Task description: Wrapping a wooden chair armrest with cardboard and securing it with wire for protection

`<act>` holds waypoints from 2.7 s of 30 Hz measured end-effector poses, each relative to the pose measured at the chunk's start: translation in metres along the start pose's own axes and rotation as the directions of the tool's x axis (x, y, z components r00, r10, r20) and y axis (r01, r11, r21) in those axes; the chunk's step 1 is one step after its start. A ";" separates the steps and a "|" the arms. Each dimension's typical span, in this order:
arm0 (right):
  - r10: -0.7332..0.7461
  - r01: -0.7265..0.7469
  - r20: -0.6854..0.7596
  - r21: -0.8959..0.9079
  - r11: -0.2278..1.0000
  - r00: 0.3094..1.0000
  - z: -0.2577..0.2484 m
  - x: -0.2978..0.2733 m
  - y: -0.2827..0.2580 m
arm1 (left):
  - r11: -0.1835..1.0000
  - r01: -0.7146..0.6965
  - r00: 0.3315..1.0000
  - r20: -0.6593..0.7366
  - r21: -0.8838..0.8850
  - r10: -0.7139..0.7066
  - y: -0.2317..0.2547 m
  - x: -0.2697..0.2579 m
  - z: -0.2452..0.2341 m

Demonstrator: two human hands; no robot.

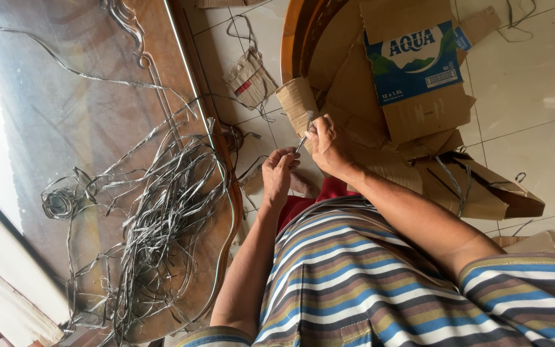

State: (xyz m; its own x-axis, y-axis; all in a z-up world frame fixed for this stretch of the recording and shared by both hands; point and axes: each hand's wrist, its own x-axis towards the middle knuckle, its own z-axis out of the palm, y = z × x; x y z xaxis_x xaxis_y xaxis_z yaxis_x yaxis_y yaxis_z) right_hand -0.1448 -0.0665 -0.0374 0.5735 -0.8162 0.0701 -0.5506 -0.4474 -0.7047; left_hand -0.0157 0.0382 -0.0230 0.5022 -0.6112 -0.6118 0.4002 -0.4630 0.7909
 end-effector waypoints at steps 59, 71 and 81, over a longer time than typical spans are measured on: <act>0.143 -0.154 0.679 -0.045 0.987 0.720 -0.114 -0.109 0.051 | 0.700 -0.203 0.976 0.198 0.684 0.090 -0.025 -0.087 0.059; 0.264 -0.740 0.814 0.270 0.616 0.517 -0.118 -0.082 0.060 | 0.108 -0.914 0.395 0.801 0.390 0.449 -0.041 -0.066 0.078; 0.430 -0.600 0.828 -0.147 0.787 0.360 0.003 -0.071 0.195 | 0.031 -0.874 0.439 0.762 0.484 0.477 -0.065 -0.064 0.074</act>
State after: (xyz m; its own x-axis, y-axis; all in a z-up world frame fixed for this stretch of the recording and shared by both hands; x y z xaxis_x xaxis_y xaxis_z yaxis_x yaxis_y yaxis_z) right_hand -0.2912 -0.0952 -0.1820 0.4722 -0.1838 -0.8621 -0.8663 0.0838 -0.4924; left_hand -0.1308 0.0599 -0.0345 -0.1727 -0.9779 0.1182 -0.7979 0.2093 0.5653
